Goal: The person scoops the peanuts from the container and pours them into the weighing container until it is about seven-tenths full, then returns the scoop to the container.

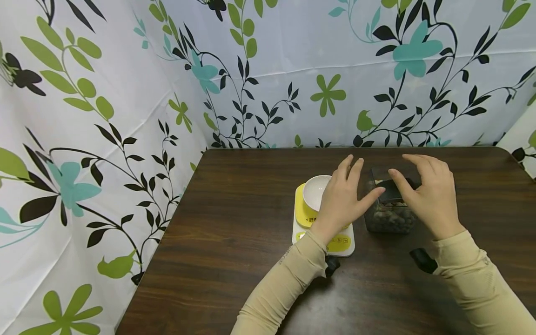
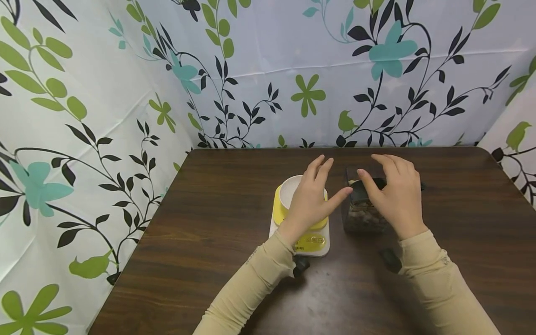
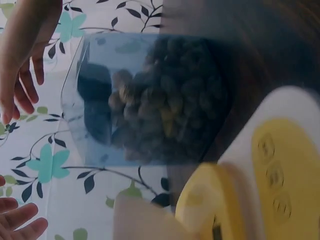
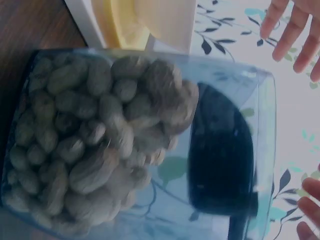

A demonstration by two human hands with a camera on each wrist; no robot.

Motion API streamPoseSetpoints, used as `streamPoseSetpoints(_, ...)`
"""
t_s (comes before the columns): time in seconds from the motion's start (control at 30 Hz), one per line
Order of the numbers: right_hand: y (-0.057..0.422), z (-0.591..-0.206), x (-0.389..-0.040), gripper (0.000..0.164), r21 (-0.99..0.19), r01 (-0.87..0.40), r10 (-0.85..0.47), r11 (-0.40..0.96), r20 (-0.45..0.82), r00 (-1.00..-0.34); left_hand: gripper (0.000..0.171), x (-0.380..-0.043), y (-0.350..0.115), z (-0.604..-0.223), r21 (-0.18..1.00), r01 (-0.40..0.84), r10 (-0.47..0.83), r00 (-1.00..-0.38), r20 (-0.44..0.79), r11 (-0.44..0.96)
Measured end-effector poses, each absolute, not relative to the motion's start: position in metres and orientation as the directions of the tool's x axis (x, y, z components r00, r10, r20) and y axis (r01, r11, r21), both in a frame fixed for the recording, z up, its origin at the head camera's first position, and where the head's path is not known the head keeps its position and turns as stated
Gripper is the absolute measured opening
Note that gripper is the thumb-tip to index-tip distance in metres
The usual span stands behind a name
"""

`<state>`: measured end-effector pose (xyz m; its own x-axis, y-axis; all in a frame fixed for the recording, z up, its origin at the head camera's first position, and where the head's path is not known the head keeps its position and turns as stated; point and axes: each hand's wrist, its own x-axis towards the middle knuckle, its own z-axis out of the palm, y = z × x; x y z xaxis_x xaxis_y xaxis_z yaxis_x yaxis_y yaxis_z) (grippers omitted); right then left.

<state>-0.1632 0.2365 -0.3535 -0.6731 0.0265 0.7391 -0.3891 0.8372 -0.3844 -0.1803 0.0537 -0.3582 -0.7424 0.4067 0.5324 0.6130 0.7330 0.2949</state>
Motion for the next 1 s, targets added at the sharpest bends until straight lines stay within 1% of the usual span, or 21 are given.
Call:
streamPoseSetpoints(0.2,0.253,-0.364,-0.166,0.050,-0.430,-0.430,0.071,0.794,0.767,-0.638,0.078,-0.175,0.067,-0.366,0.442,0.612,0.452,-0.787,0.420,0.656)
streamPoseSetpoints(0.27,0.259,-0.368,-0.166,0.054,-0.445,-0.441,0.083,0.780,0.771,-0.632,0.080,-0.174,0.071,-0.369,0.470,0.607,0.463,-0.794,0.394,0.641)
streamPoseSetpoints(0.37,0.267,-0.373,-0.167,0.055,-0.479,-0.442,0.114,0.758,0.765,-0.633,0.080,-0.171,0.076,-0.375,0.494,0.600,0.480,-0.800,0.360,0.629)
streamPoseSetpoints(0.43,0.272,-0.376,-0.168,0.053,-0.505,-0.434,0.137,0.746,0.755,-0.642,0.080,-0.169,0.079,-0.377,0.515,0.591,0.486,-0.805,0.339,0.621)
streamPoseSetpoints(0.57,0.279,-0.381,-0.167,0.044,-0.582,-0.390,0.222,0.714,0.716,-0.662,0.079,-0.168,0.084,-0.383,0.561,0.558,0.492,-0.823,0.283,0.612)
streamPoseSetpoints(0.67,0.283,-0.385,-0.166,0.040,-0.648,-0.334,0.294,0.684,0.664,-0.687,0.078,-0.167,0.088,-0.388,0.582,0.538,0.495,-0.832,0.251,0.610)
streamPoseSetpoints(0.77,0.286,-0.388,-0.165,0.039,-0.709,-0.266,0.352,0.654,0.596,-0.721,0.077,-0.167,0.091,-0.392,0.590,0.530,0.490,-0.836,0.246,0.608)
streamPoseSetpoints(0.9,0.290,-0.394,-0.163,0.041,-0.794,-0.155,0.423,0.588,0.465,-0.778,0.076,-0.168,0.094,-0.395,0.599,0.518,0.479,-0.844,0.243,0.610)
streamPoseSetpoints(1.0,0.293,-0.397,-0.163,0.040,-0.848,-0.092,0.459,0.523,0.371,-0.807,0.075,-0.167,0.095,-0.397,0.618,0.500,0.473,-0.852,0.225,0.607)
